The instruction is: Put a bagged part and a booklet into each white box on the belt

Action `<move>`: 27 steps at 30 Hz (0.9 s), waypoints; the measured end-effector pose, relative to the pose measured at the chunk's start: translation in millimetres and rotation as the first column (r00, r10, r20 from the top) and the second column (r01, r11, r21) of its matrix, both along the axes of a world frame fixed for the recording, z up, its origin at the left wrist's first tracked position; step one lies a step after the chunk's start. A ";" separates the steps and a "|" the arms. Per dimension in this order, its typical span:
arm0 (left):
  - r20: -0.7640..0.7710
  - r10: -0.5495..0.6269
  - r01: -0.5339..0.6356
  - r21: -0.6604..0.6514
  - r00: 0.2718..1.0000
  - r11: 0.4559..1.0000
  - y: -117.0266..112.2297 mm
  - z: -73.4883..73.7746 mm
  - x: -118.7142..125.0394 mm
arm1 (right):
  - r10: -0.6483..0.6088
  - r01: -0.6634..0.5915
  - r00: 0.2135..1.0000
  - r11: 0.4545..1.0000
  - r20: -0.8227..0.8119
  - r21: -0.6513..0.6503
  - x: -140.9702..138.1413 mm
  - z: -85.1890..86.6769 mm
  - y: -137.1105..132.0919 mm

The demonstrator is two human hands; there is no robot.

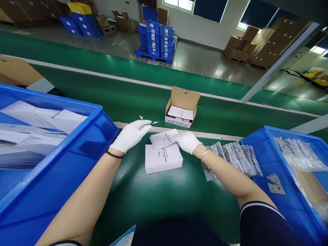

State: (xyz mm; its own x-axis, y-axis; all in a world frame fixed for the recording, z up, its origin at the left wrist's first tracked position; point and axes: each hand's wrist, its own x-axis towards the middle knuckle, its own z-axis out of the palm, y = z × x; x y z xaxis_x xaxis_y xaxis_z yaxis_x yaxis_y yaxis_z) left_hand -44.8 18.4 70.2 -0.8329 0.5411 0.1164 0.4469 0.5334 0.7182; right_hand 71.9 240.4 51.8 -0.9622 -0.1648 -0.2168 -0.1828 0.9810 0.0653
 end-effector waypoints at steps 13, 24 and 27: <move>0.136 -0.018 0.008 0.074 0.990 0.997 -53.5 -0.3 69.0 | 0.034 -0.071 0.967 0.988 -0.252 -0.140 106.2 -15.3 -36.7; 0.166 -0.009 -0.011 0.118 0.986 0.993 -65.2 10.8 79.3 | 0.147 -0.195 0.980 0.830 -0.132 -0.522 100.9 -4.3 -13.2; 0.156 -0.081 0.070 0.074 0.984 0.995 -60.1 2.7 74.9 | 0.166 -0.214 0.977 0.785 -0.135 -0.582 97.8 0.2 -13.6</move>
